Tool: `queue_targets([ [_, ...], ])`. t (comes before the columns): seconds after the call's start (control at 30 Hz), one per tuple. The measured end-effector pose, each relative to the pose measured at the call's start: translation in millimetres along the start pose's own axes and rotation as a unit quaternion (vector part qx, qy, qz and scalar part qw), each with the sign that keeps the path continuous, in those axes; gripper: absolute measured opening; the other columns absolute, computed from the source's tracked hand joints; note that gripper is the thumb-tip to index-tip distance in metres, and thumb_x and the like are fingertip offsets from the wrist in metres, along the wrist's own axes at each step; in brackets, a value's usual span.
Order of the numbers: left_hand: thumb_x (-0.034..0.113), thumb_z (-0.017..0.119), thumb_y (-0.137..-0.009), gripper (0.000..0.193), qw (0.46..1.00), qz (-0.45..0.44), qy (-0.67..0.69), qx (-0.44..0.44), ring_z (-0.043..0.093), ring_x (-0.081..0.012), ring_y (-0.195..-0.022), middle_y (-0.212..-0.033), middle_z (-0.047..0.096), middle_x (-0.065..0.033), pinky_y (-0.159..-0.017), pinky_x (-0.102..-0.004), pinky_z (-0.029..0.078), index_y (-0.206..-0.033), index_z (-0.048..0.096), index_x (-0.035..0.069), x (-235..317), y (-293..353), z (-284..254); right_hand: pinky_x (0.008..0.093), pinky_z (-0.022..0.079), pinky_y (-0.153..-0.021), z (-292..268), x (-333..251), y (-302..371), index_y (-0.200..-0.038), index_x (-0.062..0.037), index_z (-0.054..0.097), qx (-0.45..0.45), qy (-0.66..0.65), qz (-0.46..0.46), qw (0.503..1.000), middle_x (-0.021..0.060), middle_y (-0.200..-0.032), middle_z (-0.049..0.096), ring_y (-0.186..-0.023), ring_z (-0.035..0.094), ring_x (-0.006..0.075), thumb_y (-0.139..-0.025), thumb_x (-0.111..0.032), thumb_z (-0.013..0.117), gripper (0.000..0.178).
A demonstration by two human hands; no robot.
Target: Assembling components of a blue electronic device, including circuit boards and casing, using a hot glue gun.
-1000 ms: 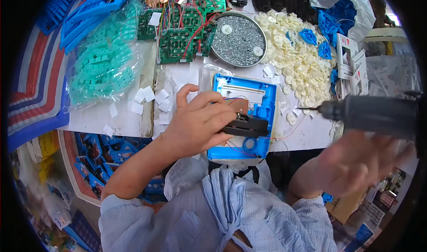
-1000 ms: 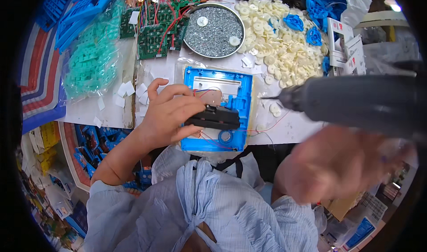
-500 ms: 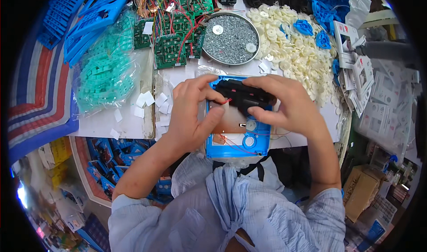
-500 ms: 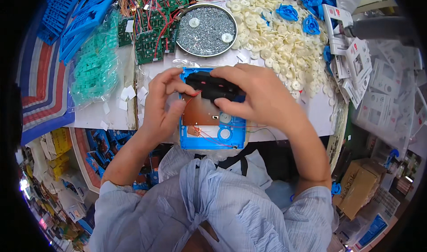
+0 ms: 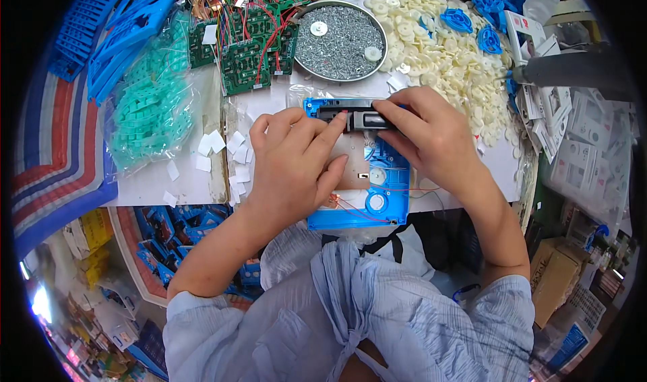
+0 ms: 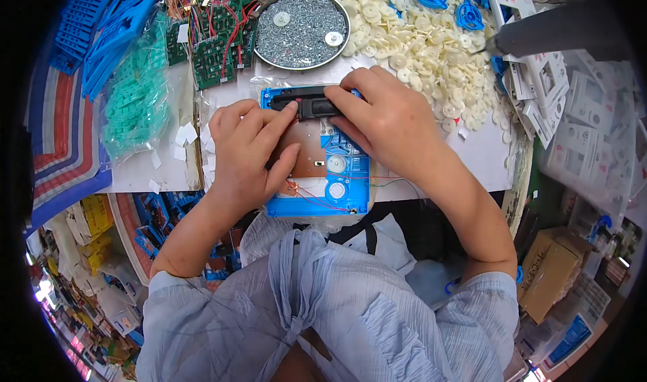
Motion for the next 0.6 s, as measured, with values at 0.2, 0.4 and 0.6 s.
queue_targets([
  [0.2, 0.024, 0.074, -0.079, 0.054, 0.998, -0.004, -0.055, 0.007, 0.052, -0.0309, -0.118, -0.117, 0.064, -0.0063, -0.103, -0.0501, 0.030, -0.128, 0.066, 0.004, 6, -4, -9, 0.0386, 0.055, -0.071, 5, -1, 5, -0.110, -0.0068, 0.070, 0.035, 0.016, 0.006, 0.999, 0.0080, -0.105, 0.065, -0.090, 0.063, 0.0286, -0.077, -0.013, 0.079, 0.034],
  [0.4, 0.026, 0.073, -0.079, 0.052, 0.990, 0.075, -0.096, -0.069, 0.052, -0.0253, -0.129, -0.133, 0.062, -0.0059, -0.110, -0.0530, 0.028, -0.124, 0.067, 0.000, 13, -12, -5, 0.0404, 0.052, -0.078, 13, 5, 10, -0.118, -0.0101, 0.070, 0.014, -0.013, 0.000, 1.000, 0.0100, -0.109, 0.064, -0.092, 0.060, 0.0299, -0.074, -0.010, 0.084, 0.046],
  [0.6, 0.026, 0.073, -0.080, 0.018, 0.992, 0.069, 0.024, -0.105, 0.059, -0.0244, -0.111, -0.106, 0.067, -0.0051, -0.100, -0.0508, 0.037, -0.091, 0.074, 0.012, -41, -82, -6, 0.0394, 0.051, -0.096, -63, 78, -8, -0.138, -0.0053, 0.056, 0.018, -0.442, 0.156, 0.883, 0.0179, -0.136, 0.059, -0.119, 0.059, 0.0278, -0.087, -0.035, 0.074, 0.061],
])
Point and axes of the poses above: each hand's wrist, its own y-axis away from the middle knuckle, its own z-axis out of the palm, x = y × z, the point moved 7 cm from there along -y, towards the middle knuckle
